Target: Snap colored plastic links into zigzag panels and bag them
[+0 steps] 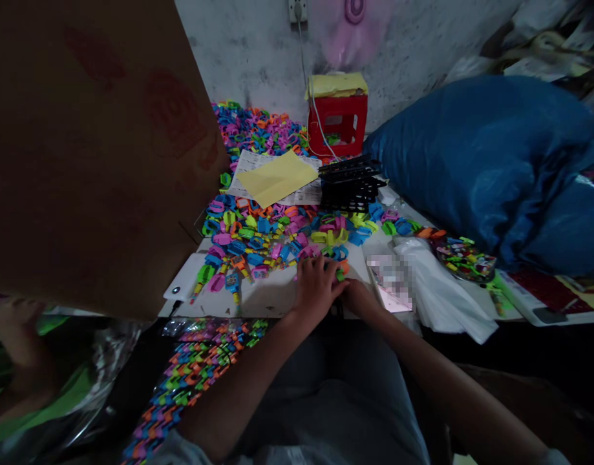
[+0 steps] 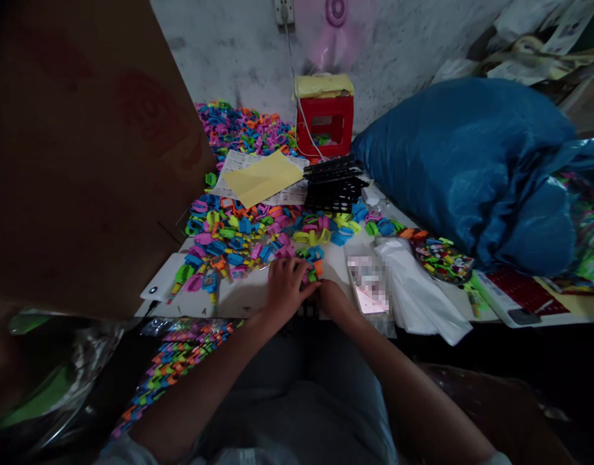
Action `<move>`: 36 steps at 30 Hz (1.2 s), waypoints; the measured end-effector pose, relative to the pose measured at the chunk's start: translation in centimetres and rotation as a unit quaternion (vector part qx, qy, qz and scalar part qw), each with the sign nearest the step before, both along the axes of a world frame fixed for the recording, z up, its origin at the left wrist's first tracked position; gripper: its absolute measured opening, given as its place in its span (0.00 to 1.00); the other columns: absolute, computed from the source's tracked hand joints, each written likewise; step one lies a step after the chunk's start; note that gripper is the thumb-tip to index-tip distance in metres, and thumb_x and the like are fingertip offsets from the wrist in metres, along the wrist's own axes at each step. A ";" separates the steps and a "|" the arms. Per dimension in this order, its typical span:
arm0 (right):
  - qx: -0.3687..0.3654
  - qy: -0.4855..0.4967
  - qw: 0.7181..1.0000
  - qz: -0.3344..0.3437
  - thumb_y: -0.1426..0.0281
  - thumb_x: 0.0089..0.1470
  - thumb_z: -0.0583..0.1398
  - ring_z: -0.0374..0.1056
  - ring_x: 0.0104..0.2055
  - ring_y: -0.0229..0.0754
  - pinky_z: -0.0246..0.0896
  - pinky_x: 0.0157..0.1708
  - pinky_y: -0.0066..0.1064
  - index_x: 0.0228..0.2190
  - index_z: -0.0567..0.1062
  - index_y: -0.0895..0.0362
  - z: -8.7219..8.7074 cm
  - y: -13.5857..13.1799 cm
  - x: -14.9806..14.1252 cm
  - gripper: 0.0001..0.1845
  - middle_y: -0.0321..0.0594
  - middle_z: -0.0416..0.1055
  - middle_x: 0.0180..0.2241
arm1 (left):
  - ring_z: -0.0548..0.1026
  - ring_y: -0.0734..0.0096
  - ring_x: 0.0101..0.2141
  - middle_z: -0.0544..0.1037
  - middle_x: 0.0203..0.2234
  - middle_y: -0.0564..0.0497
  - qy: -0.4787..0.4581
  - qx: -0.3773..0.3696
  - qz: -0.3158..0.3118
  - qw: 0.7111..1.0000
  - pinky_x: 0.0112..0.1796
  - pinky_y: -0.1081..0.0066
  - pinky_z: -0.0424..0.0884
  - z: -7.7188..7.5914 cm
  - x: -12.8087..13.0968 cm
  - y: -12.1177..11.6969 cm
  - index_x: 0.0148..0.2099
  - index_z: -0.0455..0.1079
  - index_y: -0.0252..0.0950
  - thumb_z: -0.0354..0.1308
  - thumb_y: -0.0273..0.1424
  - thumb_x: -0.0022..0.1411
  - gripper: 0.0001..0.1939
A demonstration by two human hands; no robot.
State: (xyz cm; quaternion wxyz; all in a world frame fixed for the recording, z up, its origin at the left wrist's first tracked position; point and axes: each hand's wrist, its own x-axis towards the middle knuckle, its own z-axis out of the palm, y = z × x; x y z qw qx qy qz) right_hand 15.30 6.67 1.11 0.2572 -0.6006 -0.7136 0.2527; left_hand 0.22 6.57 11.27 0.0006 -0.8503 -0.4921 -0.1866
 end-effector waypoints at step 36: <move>0.039 0.342 0.939 0.010 0.60 0.54 0.58 0.67 0.34 0.40 0.62 0.36 0.30 0.34 0.71 0.54 1.9 -1.5 1.4 0.10 0.35 0.72 0.31 | 0.66 0.55 0.45 0.70 0.46 0.45 0.038 -0.001 0.017 0.999 0.46 0.57 0.62 0.6 0.2 0.7 0.51 0.71 0.43 0.49 0.43 0.67 0.17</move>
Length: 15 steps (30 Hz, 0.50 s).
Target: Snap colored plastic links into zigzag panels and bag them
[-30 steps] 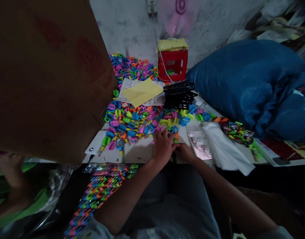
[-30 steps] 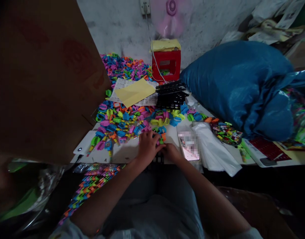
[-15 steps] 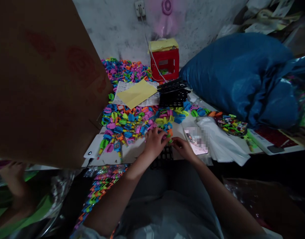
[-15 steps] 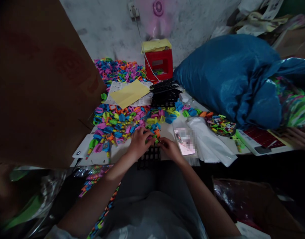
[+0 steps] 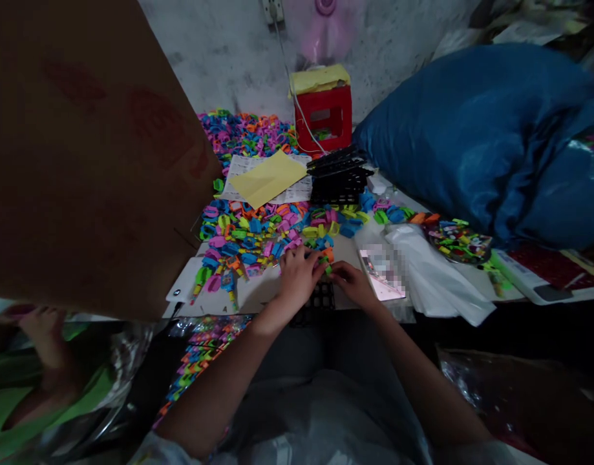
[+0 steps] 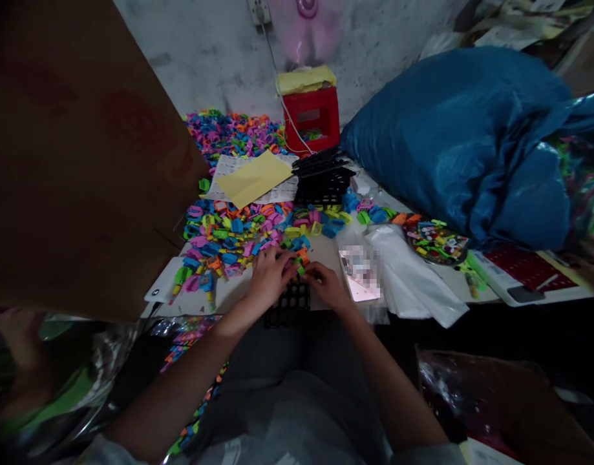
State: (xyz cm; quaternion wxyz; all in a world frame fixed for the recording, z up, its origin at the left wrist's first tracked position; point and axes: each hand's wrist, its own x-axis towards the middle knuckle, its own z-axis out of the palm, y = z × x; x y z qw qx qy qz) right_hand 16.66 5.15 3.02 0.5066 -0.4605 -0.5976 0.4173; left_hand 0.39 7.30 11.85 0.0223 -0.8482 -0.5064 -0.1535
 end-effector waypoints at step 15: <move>-0.029 0.010 0.997 0.071 0.57 0.51 0.62 0.69 0.34 0.42 0.65 0.37 0.34 0.31 0.73 0.53 -1.3 1.0 1.5 0.13 0.36 0.72 0.29 | 0.65 0.54 0.45 0.70 0.46 0.46 -0.015 0.009 -0.005 1.000 0.45 0.56 0.63 0.0 -0.2 -0.5 0.55 0.66 0.43 0.51 0.44 0.65 0.20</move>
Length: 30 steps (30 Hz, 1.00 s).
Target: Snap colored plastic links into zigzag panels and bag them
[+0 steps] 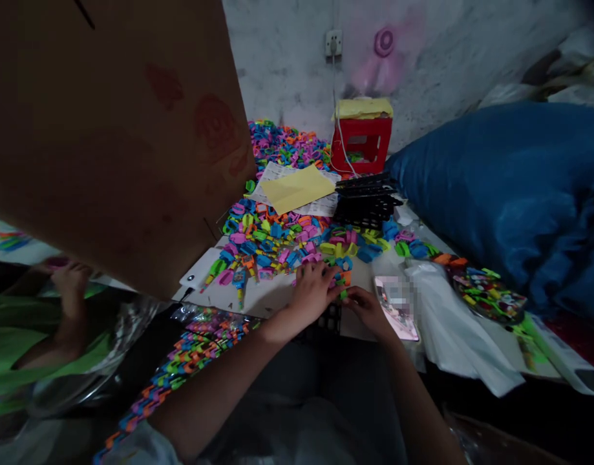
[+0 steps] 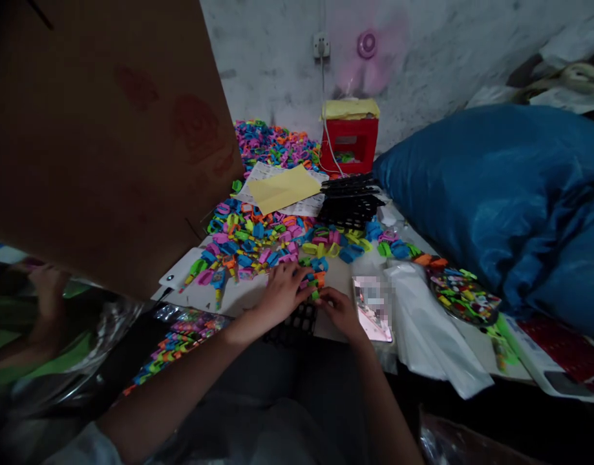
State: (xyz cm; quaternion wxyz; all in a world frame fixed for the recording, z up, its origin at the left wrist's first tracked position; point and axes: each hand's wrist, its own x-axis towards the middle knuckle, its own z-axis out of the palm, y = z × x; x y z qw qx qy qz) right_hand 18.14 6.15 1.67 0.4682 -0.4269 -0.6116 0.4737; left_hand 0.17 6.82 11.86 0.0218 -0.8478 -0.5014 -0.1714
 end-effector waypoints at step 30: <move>0.000 -0.009 0.997 -0.081 0.61 0.51 0.63 0.69 0.33 0.41 0.65 0.37 0.32 0.38 0.70 0.53 0.5 -2.1 -1.7 0.14 0.35 0.72 0.31 | 0.65 0.52 0.49 0.68 0.48 0.44 0.002 -0.017 -0.058 0.998 0.49 0.53 0.60 -0.3 -0.9 0.2 0.56 0.64 0.43 0.51 0.48 0.64 0.23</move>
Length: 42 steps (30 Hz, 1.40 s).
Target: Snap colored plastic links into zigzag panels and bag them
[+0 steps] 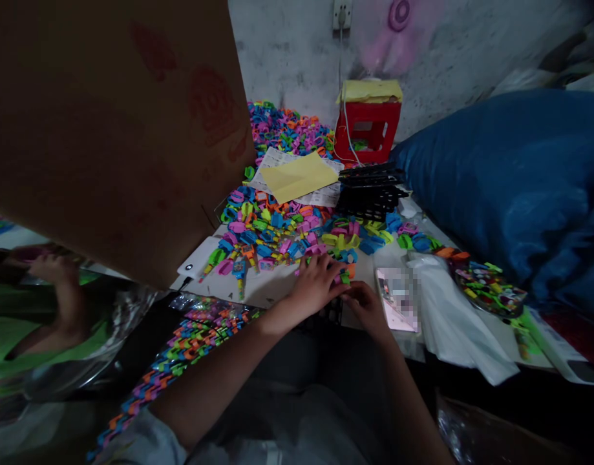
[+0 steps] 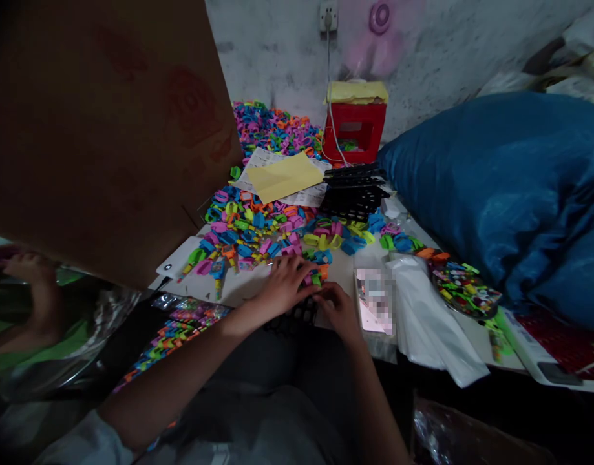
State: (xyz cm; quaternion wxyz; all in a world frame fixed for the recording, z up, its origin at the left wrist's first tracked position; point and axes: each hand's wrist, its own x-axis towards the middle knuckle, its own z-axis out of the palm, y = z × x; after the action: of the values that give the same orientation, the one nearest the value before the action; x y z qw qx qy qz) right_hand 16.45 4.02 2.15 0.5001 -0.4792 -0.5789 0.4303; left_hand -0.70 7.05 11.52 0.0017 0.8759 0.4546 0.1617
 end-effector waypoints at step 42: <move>-0.055 -0.218 0.974 -0.005 0.55 0.51 0.58 0.70 0.32 0.45 0.63 0.31 0.31 0.39 0.75 0.56 -0.5 0.6 -0.6 0.20 0.41 0.76 0.31 | 0.70 0.61 0.49 0.68 0.50 0.43 -0.455 -0.194 0.074 0.866 0.50 0.62 0.67 -7.0 -7.0 -1.0 0.56 0.60 0.38 0.66 0.43 0.51 0.33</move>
State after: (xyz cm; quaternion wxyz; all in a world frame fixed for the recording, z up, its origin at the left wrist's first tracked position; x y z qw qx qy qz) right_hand 15.80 4.63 1.62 0.3367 -0.5913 -0.6469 0.3442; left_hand -7.72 6.02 4.54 0.3663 0.6506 0.4892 0.4508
